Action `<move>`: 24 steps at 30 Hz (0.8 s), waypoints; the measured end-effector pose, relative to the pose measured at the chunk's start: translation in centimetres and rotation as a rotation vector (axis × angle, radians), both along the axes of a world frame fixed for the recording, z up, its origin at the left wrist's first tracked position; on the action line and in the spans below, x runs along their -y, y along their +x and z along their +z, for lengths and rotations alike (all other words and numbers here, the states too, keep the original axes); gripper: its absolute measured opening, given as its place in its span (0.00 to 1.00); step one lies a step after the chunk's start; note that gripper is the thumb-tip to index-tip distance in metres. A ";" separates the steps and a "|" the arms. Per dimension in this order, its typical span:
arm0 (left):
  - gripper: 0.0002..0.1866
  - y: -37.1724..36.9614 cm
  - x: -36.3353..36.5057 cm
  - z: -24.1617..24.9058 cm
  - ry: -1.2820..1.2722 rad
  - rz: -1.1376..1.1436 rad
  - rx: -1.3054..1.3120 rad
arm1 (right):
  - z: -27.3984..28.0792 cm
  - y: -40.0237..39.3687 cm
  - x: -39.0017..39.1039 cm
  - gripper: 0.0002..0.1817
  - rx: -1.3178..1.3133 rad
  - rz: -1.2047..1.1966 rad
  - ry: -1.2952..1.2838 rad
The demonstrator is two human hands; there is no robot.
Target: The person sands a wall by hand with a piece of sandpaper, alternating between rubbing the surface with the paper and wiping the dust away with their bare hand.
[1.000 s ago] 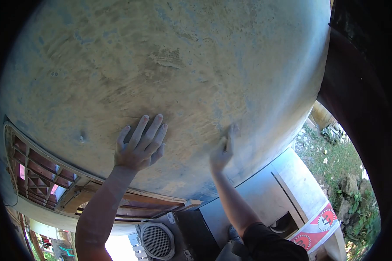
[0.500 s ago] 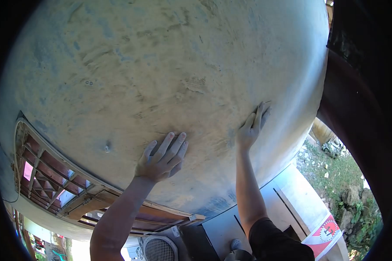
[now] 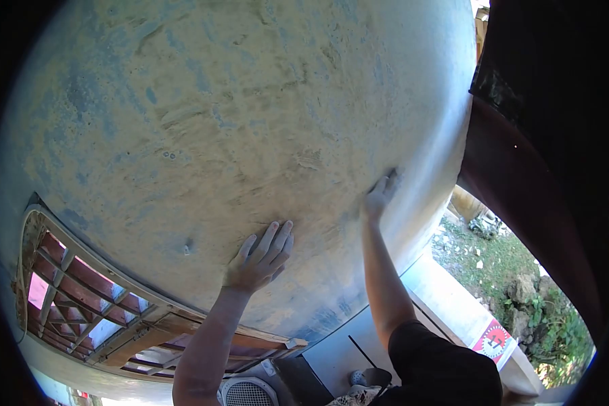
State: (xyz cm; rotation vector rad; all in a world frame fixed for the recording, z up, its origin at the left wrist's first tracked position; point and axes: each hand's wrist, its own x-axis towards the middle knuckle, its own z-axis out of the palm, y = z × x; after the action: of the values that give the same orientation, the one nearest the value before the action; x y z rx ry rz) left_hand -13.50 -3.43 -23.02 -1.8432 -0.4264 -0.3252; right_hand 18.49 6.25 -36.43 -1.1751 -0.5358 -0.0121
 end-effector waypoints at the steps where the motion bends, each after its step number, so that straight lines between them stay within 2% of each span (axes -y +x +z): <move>1: 0.23 0.1 -0.1 0.0 -0.005 -0.015 0.005 | 0.8 -1.4 -0.1 0.33 0.058 -0.009 -0.044; 2: 0.23 0.1 -0.1 -0.2 -0.003 -0.012 0.012 | 1.6 -3.0 -0.5 0.31 0.116 -0.018 -0.088; 4: 0.23 0.2 -0.1 -0.3 0.004 -0.020 0.035 | 3.8 -9.5 3.8 0.30 0.216 0.065 -0.073; 6: 0.24 0.2 -0.3 -0.5 0.003 -0.012 0.028 | 2.6 -12.9 7.5 0.29 0.476 0.108 -0.044; 7: 0.24 0.2 -0.4 -0.5 -0.001 -0.029 0.027 | 1.8 -12.3 7.4 0.29 0.474 0.092 -0.052; 9: 0.24 0.1 -0.5 -0.9 -0.022 -0.031 0.066 | -1.3 -9.9 6.4 0.29 0.357 0.174 -0.108; 10: 0.24 -0.1 -0.5 -0.8 -0.033 -0.044 0.060 | -2.0 -8.0 5.0 0.29 0.290 0.062 -0.132; 12: 0.25 -0.2 -0.3 -0.5 -0.048 -0.042 0.052 | 0.6 -3.9 3.9 0.29 -0.265 0.184 0.080; 14: 0.25 -0.5 -0.1 -0.5 -0.076 -0.049 0.046 | 0.7 -1.1 1.6 0.29 -0.256 0.204 0.174; 16: 0.24 -0.1 -0.4 -0.5 -0.088 -0.067 0.074 | 3.2 -3.7 1.6 0.28 -0.099 0.218 0.205; 18: 0.22 -0.4 -0.3 -0.7 -0.097 -0.080 0.106 | 4.3 -7.6 3.8 0.29 0.231 0.122 0.041; 20: 0.20 -0.3 0.0 -0.4 -0.106 -0.095 0.121 | 6.3 -12.4 8.3 0.29 0.337 0.147 0.029; 23: 0.17 -0.5 0.3 -0.6 -0.113 -0.088 0.142 | 3.2 -12.6 8.5 0.31 0.329 0.183 0.030; 24: 0.15 -0.5 0.3 -0.6 -0.123 -0.065 0.163 | 2.6 -11.3 8.1 0.31 0.320 0.114 -0.022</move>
State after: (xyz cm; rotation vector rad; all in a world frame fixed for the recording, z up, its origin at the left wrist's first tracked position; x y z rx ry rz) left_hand -13.99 -3.72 -23.61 -1.9611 -0.5088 -0.5058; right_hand 7.16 -1.84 -33.78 -1.1690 -0.8865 -0.0987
